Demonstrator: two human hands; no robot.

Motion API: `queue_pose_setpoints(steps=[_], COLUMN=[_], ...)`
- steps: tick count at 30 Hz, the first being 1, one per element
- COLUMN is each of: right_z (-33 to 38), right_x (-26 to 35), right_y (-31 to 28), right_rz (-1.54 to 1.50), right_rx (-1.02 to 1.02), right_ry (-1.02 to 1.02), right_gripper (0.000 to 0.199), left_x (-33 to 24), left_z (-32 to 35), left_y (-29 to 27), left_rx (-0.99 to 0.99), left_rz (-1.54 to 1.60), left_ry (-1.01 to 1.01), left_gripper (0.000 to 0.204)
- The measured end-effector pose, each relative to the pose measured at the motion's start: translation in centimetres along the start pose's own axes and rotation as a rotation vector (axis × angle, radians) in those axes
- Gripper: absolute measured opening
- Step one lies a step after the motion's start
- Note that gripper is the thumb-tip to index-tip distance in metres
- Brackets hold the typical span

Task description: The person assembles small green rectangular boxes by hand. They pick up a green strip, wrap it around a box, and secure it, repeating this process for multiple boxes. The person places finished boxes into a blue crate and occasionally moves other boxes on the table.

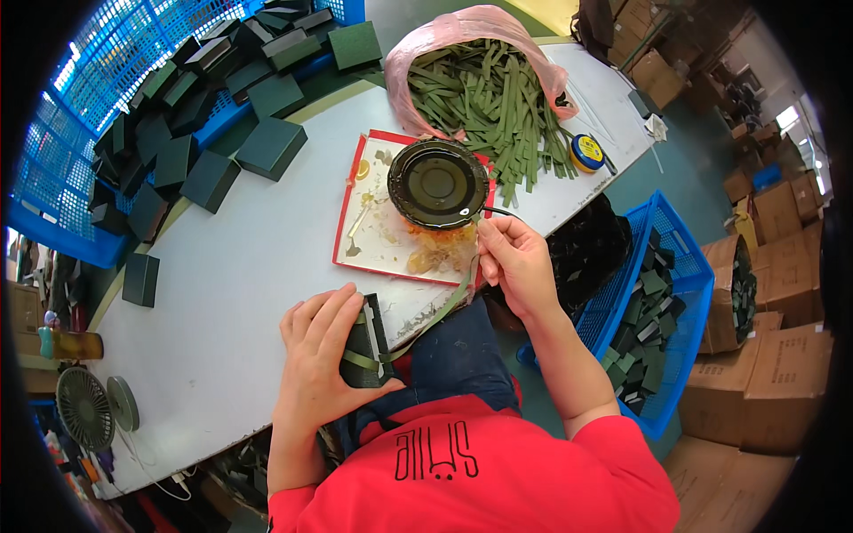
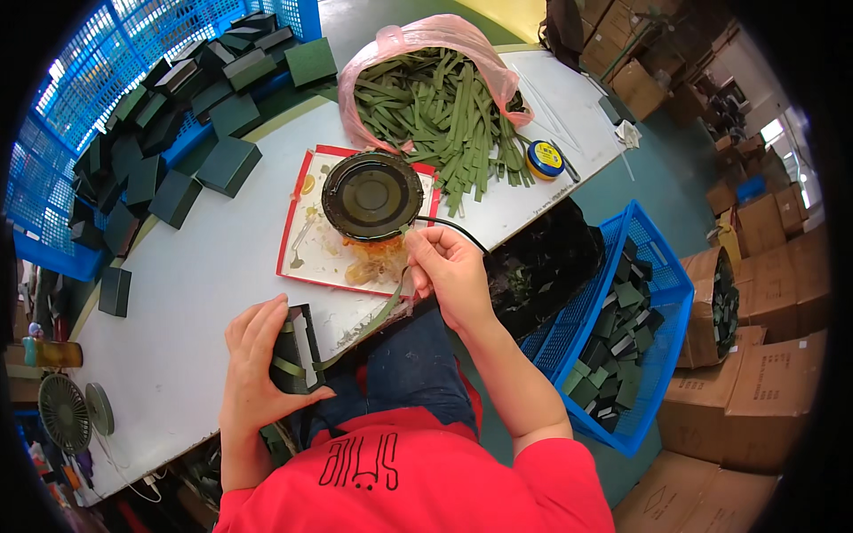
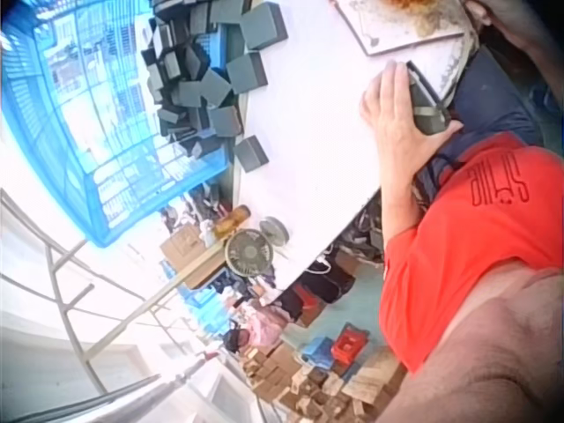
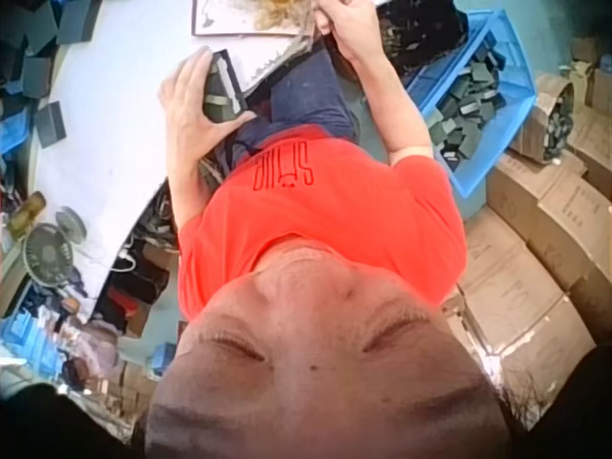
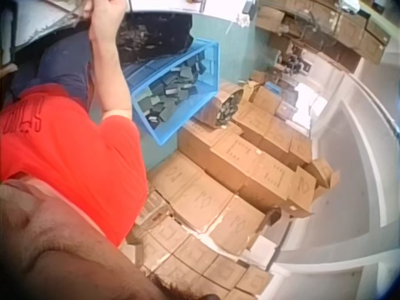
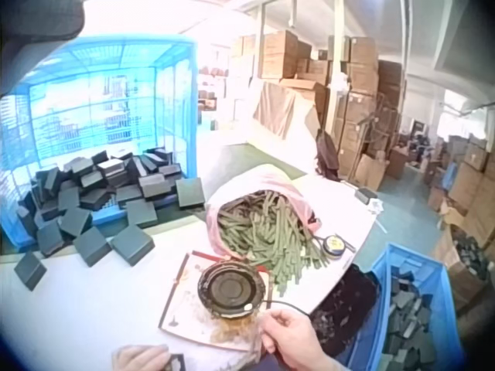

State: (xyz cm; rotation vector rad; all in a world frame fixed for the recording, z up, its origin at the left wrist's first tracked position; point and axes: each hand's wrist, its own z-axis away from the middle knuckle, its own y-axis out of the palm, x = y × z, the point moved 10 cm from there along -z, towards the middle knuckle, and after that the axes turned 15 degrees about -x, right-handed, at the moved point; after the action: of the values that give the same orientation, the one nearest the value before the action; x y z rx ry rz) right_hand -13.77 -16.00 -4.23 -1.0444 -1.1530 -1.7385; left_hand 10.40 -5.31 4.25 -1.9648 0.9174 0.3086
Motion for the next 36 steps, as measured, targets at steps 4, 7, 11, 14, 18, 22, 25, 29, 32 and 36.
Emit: queue_pose_setpoints(steps=[4, 7, 11, 14, 18, 22, 25, 29, 32, 36], right_z=[-0.4, -0.5, -0.6, -0.8, -1.0, -0.5, 1.1, 5.6, 8.3, 9.3], right_x=[-0.4, -0.5, -0.6, -0.8, -1.1, -0.7, 0.4, 0.3, -1.3, -3.0], right_y=[0.1, 0.2, 0.3, 0.2, 0.0, -0.2, 0.2, 3.1, 5.4, 7.3], right_rz=[0.021, 0.029, 0.059, 0.049, 0.028, -0.040, -0.023, 0.151, 0.265, 0.257], right_rx=[-0.018, -0.029, -0.068, -0.053, -0.042, -0.060, -0.045, 0.180, 0.380, 0.476], right_ry=[0.017, 0.023, 0.041, 0.050, 0.092, 0.094, 0.030, 0.108, 0.253, 0.351], right_gripper=[0.023, 0.023, 0.022, 0.020, 0.019, 0.017, 0.016, 0.014, 0.015, 0.018], left_x=[0.0, 0.1, 0.1, 0.1, 0.0, 0.1, 0.5, 0.7, 0.4, 0.0], left_z=[0.1, 0.1, 0.2, 0.1, 0.0, -0.1, -0.1, -0.5, -0.7, -0.5], left_y=[0.1, 0.1, 0.2, 0.2, 0.3, 0.2, -0.1, -0.3, -0.4, -0.2], left_rx=[0.005, 0.006, 0.007, 0.006, 0.011, -0.003, -0.020, 0.010, 0.031, 0.026], left_rz=[0.000, -0.004, -0.005, -0.002, -0.001, 0.007, 0.027, 0.114, 0.193, 0.275], left_ry=[-0.003, -0.003, -0.003, -0.005, -0.004, -0.004, -0.021, -0.108, -0.139, -0.083], left_gripper=[0.099, 0.099, 0.099, 0.099, 0.100, 0.101, 0.103, 0.107, 0.113, 0.114])
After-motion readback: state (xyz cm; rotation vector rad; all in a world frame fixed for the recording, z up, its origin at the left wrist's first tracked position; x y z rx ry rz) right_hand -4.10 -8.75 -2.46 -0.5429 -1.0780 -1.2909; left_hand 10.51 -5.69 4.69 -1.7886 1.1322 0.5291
